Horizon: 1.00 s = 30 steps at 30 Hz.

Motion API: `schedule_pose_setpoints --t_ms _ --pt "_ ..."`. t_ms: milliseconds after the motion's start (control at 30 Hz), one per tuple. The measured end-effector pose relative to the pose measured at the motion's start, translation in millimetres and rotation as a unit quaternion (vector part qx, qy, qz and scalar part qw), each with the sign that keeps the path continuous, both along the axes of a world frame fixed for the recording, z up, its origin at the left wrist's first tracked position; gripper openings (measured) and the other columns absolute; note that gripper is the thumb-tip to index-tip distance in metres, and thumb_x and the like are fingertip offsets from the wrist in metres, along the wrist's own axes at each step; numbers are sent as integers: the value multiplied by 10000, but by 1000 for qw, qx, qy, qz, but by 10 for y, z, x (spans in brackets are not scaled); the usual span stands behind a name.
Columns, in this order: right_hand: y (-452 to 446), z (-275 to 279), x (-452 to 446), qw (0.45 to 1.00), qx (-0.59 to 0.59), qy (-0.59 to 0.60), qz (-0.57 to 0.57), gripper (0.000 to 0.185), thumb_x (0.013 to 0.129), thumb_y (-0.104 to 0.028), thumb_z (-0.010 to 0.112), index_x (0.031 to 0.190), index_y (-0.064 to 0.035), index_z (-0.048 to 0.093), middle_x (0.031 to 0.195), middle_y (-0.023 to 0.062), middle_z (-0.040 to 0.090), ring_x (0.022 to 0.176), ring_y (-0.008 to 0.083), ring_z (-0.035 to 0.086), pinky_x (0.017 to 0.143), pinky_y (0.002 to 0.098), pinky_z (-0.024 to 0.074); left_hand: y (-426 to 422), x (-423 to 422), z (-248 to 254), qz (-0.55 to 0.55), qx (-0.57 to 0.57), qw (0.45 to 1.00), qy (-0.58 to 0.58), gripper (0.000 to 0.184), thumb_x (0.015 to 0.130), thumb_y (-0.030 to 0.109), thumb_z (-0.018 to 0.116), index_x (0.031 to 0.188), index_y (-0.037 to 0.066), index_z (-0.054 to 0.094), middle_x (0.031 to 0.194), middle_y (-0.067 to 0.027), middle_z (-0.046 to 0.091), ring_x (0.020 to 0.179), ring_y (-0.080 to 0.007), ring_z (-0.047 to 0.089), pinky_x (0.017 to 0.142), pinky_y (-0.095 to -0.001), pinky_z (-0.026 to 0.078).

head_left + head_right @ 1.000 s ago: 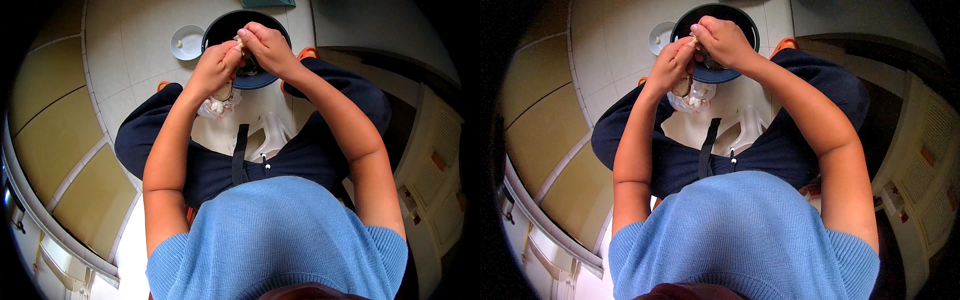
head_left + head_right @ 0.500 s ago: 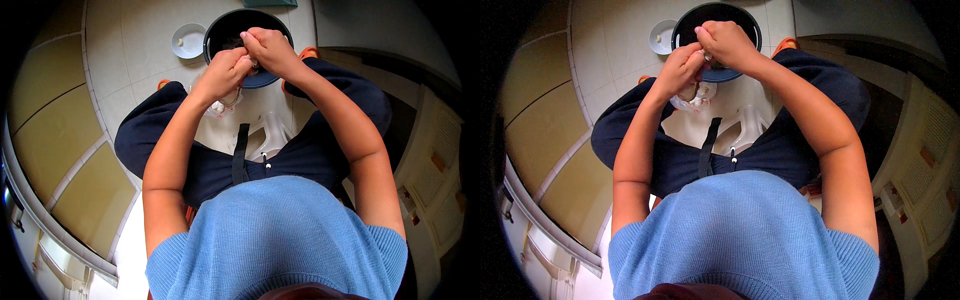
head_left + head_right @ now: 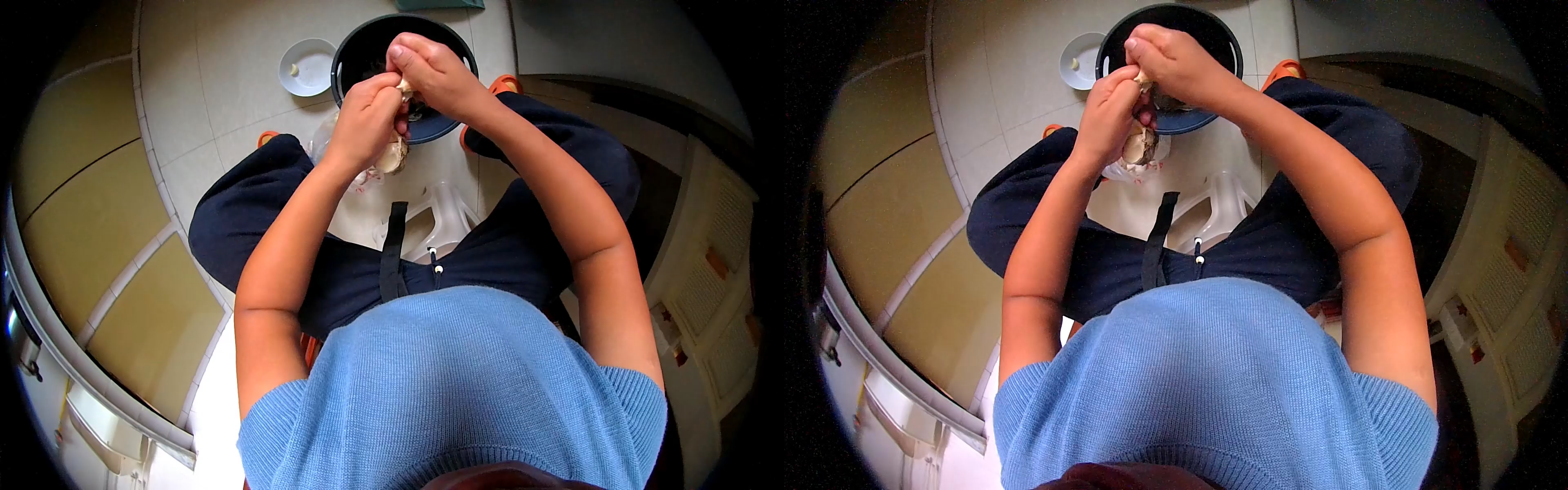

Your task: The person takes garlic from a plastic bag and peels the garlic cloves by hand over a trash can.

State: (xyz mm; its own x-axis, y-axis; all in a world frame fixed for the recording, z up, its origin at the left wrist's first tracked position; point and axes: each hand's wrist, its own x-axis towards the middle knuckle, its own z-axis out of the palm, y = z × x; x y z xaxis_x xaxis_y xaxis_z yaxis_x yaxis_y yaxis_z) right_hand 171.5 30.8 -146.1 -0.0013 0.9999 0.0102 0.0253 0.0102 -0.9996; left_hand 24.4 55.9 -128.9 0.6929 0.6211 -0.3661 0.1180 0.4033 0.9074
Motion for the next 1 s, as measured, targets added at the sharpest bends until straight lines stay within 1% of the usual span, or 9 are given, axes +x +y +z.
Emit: schedule_pose_setpoints --t_ms 100,167,267,333,567,633,700,767,1000 --pt "-2 113 34 997 -63 31 10 256 970 -274 397 839 -77 493 633 -30 458 488 22 399 420 171 293 56 1 -3 -2 13 1000 -7 226 833 132 376 759 -4 541 636 -29 496 516 -105 503 491 -252 447" --pt "-10 123 30 974 -175 142 -6 245 964 -291 407 845 -97 498 637 -36 464 475 23 401 401 169 289 81 -25 -1 -15 13 1000 -15 223 833 120 374 765 -3 548 637 -30 499 514 -101 500 491 -250 448" --pt "-4 107 38 967 -195 165 -9 236 956 -307 425 846 -113 502 637 -42 463 476 22 400 399 162 286 98 -47 60 -35 32 999 8 201 879 157 409 818 22 545 687 -12 498 565 -82 475 529 -225 416" --pt "2 106 45 967 -193 166 -12 236 952 -313 433 847 -114 504 639 -44 463 476 21 398 400 160 285 96 -34 53 -23 137 988 62 201 893 184 468 821 18 555 704 -3 521 572 -63 485 517 -205 399" --pt "7 111 83 980 -169 103 -14 250 936 -336 482 833 -110 505 622 -55 439 484 15 379 404 161 271 114 -22 -28 -20 306 947 90 187 883 202 551 852 23 595 692 14 529 552 -48 488 496 -198 388" --pt "19 87 100 983 -161 93 -8 248 936 -322 488 820 -104 502 618 -53 446 489 20 397 411 167 292 109 -13 -8 11 302 950 80 204 849 176 556 827 -18 617 720 -65 563 520 -105 503 478 -243 411" --pt "21 48 93 985 -153 84 -2 248 937 -309 494 806 -98 499 614 -51 454 493 26 415 418 174 313 121 -18 71 -7 227 970 86 220 865 186 537 816 -14 614 730 -60 570 541 -100 512 483 -241 415" --pt "18 -6 42 999 -22 -11 -21 255 948 -271 482 781 -78 487 615 -34 478 510 42 457 451 190 370 137 -42 71 -25 149 984 92 240 880 197 519 805 -11 611 740 -54 576 561 -95 520 488 -239 420" --pt "-5 61 53 999 -33 -32 -7 286 964 -250 453 762 -49 478 595 -9 484 518 49 466 475 203 387 163 -53 51 -75 -34 997 12 285 926 248 404 923 8 559 799 -54 575 565 -91 489 519 -237 454"
